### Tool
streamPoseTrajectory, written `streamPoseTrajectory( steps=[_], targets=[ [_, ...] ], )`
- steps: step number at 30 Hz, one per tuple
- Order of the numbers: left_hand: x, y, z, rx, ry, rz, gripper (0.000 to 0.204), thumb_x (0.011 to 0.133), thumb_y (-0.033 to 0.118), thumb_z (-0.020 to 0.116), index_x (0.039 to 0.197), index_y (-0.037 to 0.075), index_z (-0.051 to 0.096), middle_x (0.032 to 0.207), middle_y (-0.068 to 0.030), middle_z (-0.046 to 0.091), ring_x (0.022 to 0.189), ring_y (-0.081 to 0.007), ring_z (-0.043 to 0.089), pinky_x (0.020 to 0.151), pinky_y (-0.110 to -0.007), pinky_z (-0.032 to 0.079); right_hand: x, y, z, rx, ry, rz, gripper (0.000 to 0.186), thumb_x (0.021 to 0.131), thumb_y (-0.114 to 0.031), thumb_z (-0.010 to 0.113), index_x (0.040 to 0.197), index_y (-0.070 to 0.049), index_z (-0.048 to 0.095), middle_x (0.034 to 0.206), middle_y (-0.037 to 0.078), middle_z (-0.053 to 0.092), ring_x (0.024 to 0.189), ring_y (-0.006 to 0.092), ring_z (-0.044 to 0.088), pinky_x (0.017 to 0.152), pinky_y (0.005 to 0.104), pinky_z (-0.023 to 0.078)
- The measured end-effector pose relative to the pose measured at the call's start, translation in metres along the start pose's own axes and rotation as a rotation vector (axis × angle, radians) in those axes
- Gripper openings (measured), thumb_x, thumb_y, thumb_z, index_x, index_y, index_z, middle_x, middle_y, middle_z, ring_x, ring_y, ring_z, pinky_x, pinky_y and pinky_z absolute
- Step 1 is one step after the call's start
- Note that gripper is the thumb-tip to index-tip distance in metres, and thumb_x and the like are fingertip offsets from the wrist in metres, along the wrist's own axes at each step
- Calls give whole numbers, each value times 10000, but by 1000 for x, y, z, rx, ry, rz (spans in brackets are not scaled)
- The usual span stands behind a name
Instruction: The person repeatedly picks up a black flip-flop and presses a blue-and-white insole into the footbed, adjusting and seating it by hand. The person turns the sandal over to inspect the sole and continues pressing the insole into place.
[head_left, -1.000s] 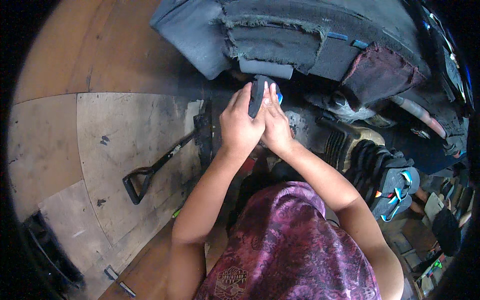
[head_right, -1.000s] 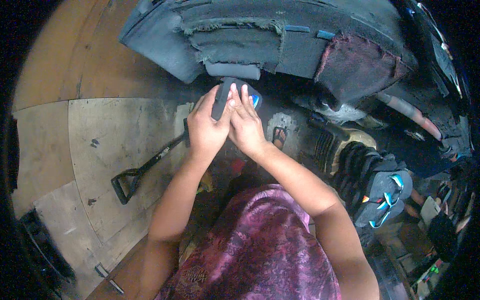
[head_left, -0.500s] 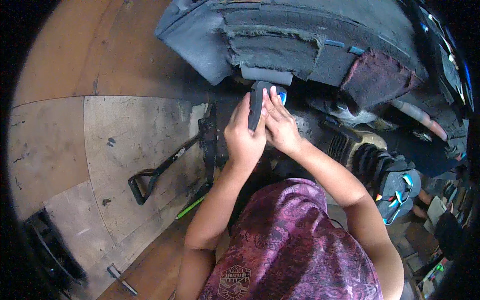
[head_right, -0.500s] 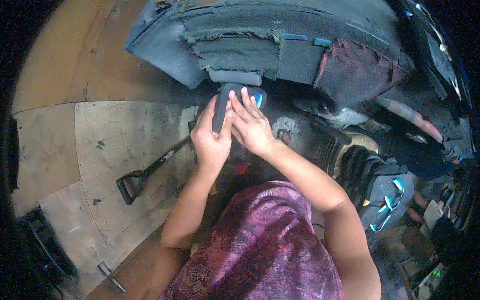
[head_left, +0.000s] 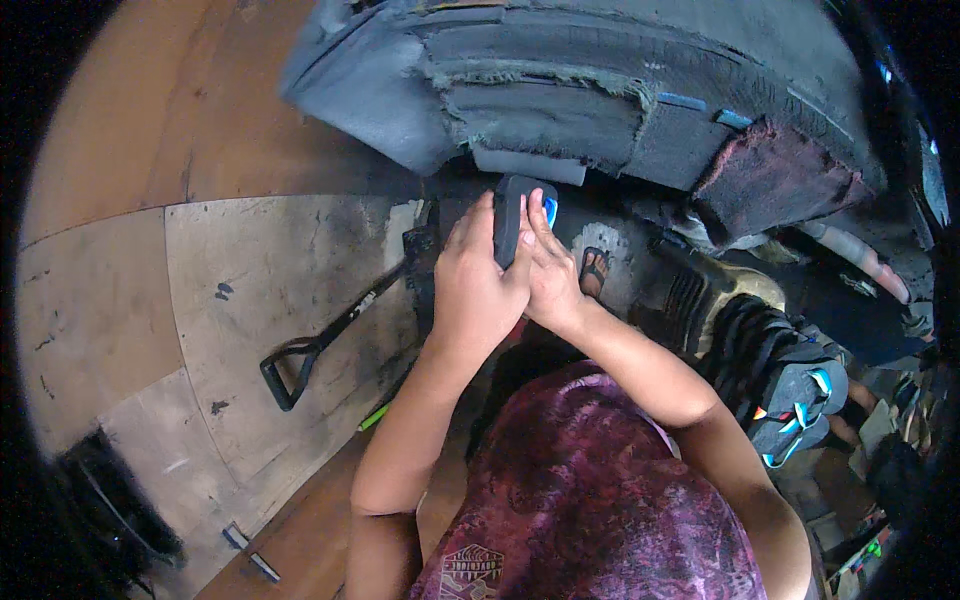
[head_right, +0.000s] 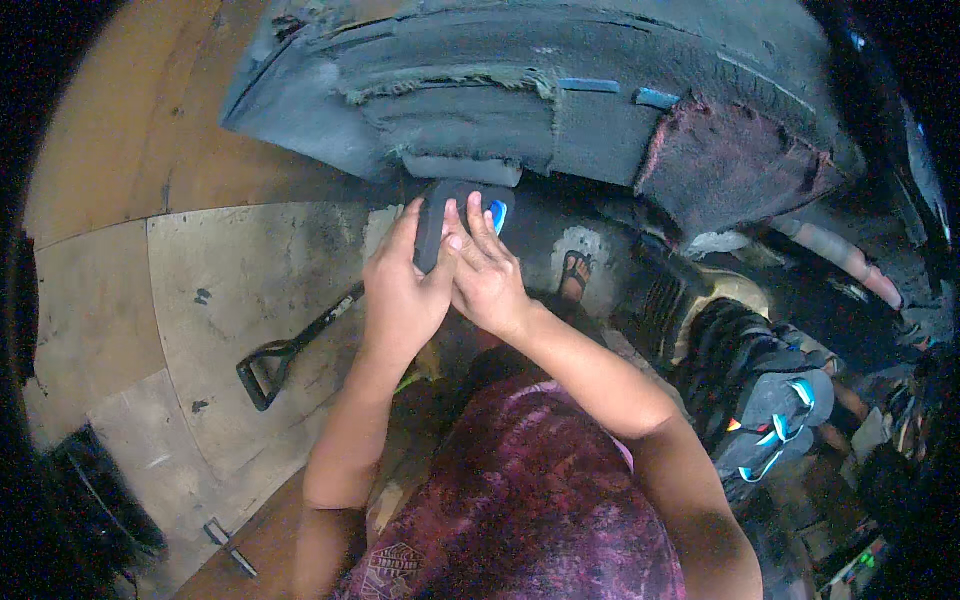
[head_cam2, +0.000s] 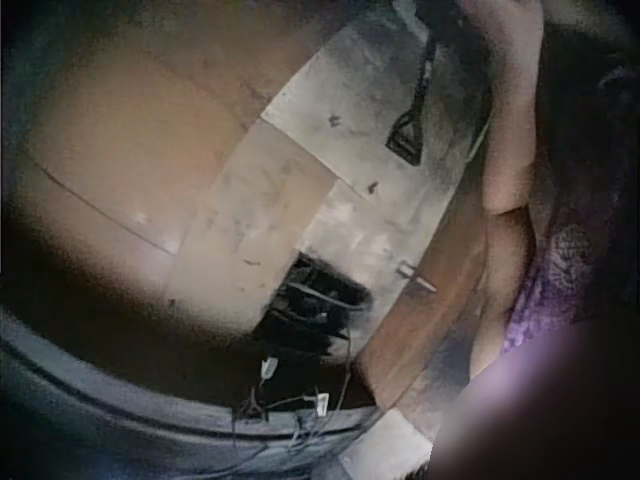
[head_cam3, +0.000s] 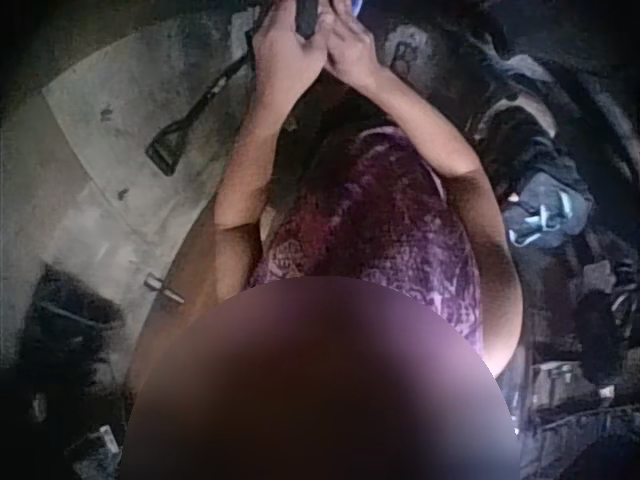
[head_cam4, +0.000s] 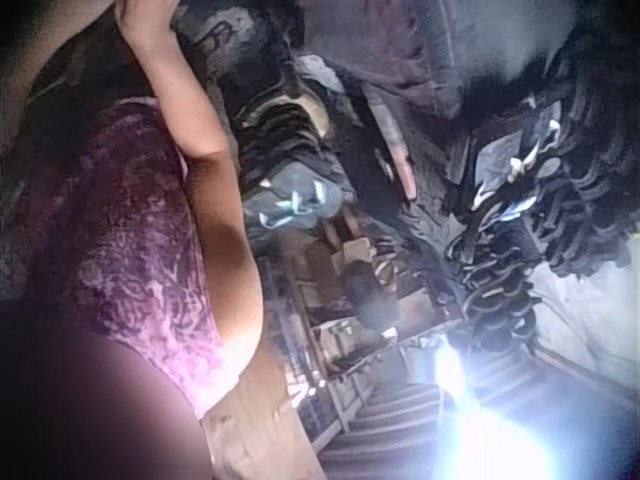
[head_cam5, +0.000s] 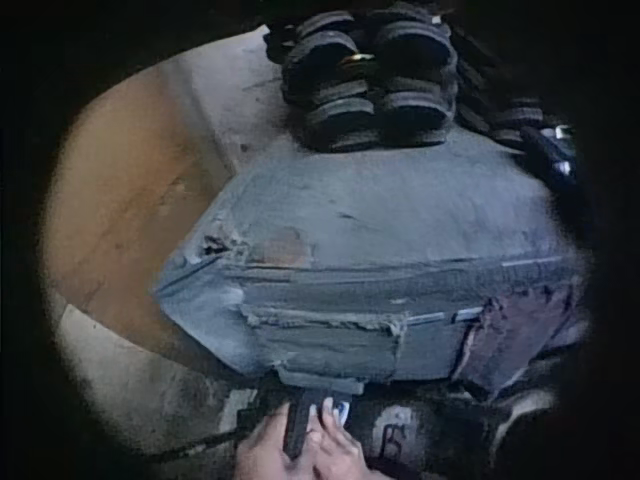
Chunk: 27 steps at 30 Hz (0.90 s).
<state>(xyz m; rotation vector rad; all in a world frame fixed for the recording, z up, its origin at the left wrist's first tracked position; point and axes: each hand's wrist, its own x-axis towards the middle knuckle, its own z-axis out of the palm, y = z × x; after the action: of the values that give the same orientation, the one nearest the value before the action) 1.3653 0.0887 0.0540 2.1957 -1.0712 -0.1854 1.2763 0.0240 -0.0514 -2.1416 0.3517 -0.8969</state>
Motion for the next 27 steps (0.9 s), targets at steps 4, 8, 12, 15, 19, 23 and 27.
streamPoseTrajectory(
  steps=[4,8,12,15,19,23,27],
  targets=[
    [25,5,20,-99,-153,-194,298,856,168,704,1067,-32,642,976,-293,677,919,-470,665,765,-501,528,-3,9,-10,-3,-86,165,620,737,-35,741,1322,42,551,1499,255,423,1394,508,340,1055,565,448],
    [29,3,29,-180,-164,-244,327,850,130,701,1137,-10,629,1035,-281,673,972,-449,663,810,-484,533,-1,19,-25,-41,-166,100,665,778,-69,734,1400,-10,506,1537,218,386,1406,482,338,1049,556,459],
    [-13,6,21,-147,-7,-175,507,854,104,683,1316,-37,530,1212,-301,616,1099,-445,631,924,-462,518,-2,23,-26,-43,-127,-119,539,816,-96,715,1321,-6,551,1522,200,422,1411,494,335,1074,576,436],
    [-38,6,17,-117,74,-102,595,861,102,678,1385,-68,454,1311,-314,559,1178,-466,588,988,-469,491,-1,26,-18,-85,-77,-276,469,826,-101,733,1251,-3,560,1523,174,432,1407,508,337,1096,592,410],
    [-57,-10,10,-59,236,64,564,887,101,684,1376,-78,468,1329,-291,564,1217,-463,569,1036,-494,460,-4,19,-9,-32,-80,-366,671,825,-162,778,1399,-16,462,1575,232,312,1442,505,270,1160,578,303],
    [-66,-36,-12,4,260,231,547,897,85,685,1371,-80,470,1358,-278,554,1264,-471,535,1089,-533,405,-26,-11,-21,384,-41,230,1046,855,-355,777,1609,-166,76,1626,250,156,1493,426,206,1200,550,200],
    [-71,-32,-24,-108,141,258,612,865,122,704,1388,-72,450,1360,-299,521,1232,-468,540,1078,-567,393,-4,27,-17,1659,-91,884,894,863,-446,738,1553,-385,173,1433,165,462,1316,354,491,1064,555,439]
  ],
)
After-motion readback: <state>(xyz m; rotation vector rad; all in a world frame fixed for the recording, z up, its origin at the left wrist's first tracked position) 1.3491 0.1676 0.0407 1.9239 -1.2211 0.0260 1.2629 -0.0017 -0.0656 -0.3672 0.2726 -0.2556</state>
